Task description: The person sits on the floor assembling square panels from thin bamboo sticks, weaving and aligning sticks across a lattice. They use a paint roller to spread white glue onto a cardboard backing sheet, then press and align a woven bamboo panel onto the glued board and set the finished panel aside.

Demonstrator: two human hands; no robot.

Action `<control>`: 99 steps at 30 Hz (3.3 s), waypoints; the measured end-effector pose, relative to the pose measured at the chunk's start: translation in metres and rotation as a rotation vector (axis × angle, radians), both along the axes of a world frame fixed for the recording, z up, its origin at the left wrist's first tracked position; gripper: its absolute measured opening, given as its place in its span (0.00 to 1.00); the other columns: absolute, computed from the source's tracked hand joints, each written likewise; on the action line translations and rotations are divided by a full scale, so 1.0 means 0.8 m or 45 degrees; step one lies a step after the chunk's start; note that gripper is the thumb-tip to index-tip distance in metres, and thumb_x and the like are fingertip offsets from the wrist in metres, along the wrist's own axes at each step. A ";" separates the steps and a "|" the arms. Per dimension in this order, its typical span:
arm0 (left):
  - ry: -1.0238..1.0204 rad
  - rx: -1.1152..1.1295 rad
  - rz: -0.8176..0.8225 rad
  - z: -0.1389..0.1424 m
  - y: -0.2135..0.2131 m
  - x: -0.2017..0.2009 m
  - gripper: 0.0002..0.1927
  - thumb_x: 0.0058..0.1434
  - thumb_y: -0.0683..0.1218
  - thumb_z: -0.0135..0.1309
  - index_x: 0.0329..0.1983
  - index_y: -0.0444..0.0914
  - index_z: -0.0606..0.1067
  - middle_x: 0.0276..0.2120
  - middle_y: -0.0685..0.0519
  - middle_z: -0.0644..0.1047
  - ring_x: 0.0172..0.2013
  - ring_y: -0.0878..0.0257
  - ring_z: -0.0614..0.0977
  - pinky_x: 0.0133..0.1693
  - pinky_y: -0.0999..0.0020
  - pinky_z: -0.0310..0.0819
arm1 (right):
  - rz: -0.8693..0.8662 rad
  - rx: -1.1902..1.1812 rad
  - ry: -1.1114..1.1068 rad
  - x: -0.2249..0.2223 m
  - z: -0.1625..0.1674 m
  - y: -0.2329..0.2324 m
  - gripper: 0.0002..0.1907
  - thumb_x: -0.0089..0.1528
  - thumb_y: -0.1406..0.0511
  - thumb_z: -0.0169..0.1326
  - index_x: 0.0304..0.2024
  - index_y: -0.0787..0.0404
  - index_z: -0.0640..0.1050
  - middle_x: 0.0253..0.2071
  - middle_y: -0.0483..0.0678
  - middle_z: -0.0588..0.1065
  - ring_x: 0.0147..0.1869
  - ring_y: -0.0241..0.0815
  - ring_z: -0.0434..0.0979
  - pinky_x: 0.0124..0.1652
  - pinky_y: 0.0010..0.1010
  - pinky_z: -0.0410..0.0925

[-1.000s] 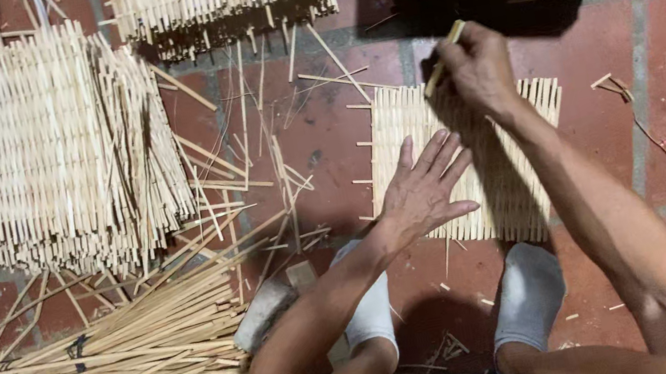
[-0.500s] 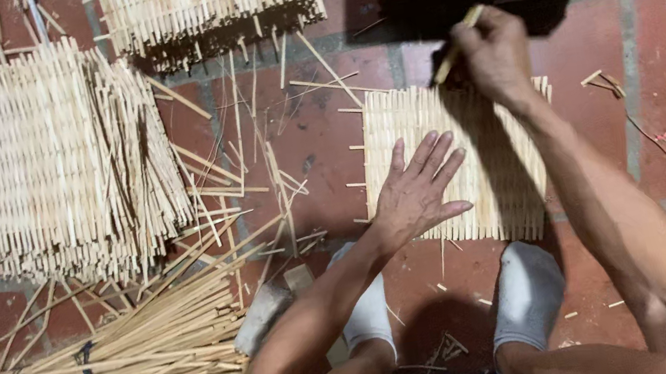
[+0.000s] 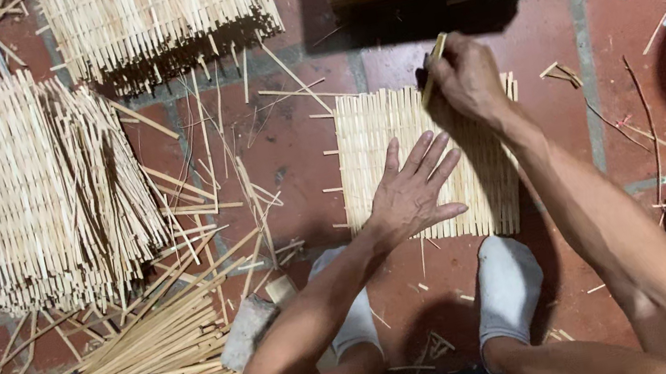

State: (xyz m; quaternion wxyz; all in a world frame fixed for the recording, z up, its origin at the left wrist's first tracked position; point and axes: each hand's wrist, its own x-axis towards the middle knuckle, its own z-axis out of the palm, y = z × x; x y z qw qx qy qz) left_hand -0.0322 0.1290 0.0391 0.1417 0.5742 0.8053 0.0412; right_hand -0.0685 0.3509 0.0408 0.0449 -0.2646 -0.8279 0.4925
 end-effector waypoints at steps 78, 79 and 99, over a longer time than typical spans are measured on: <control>0.026 0.097 -0.165 -0.005 0.082 0.009 0.31 0.71 0.65 0.40 0.73 0.49 0.62 0.77 0.55 0.51 0.77 0.56 0.48 0.71 0.34 0.33 | -0.130 0.569 0.008 0.195 0.018 -0.008 0.07 0.65 0.68 0.56 0.37 0.68 0.81 0.35 0.65 0.78 0.35 0.63 0.80 0.35 0.50 0.72; -0.006 0.185 -0.136 -0.008 0.082 0.011 0.33 0.69 0.65 0.41 0.74 0.49 0.62 0.76 0.55 0.51 0.76 0.56 0.48 0.71 0.34 0.34 | -0.141 0.575 0.006 0.196 0.018 -0.007 0.07 0.64 0.68 0.56 0.37 0.67 0.81 0.35 0.65 0.78 0.35 0.63 0.80 0.36 0.50 0.72; -0.007 0.206 -0.125 -0.012 0.081 0.006 0.32 0.70 0.65 0.39 0.75 0.53 0.60 0.76 0.56 0.53 0.75 0.57 0.50 0.72 0.36 0.36 | -0.187 0.355 -0.007 0.259 -0.006 -0.012 0.10 0.67 0.67 0.54 0.43 0.70 0.81 0.34 0.58 0.79 0.30 0.48 0.78 0.27 0.41 0.71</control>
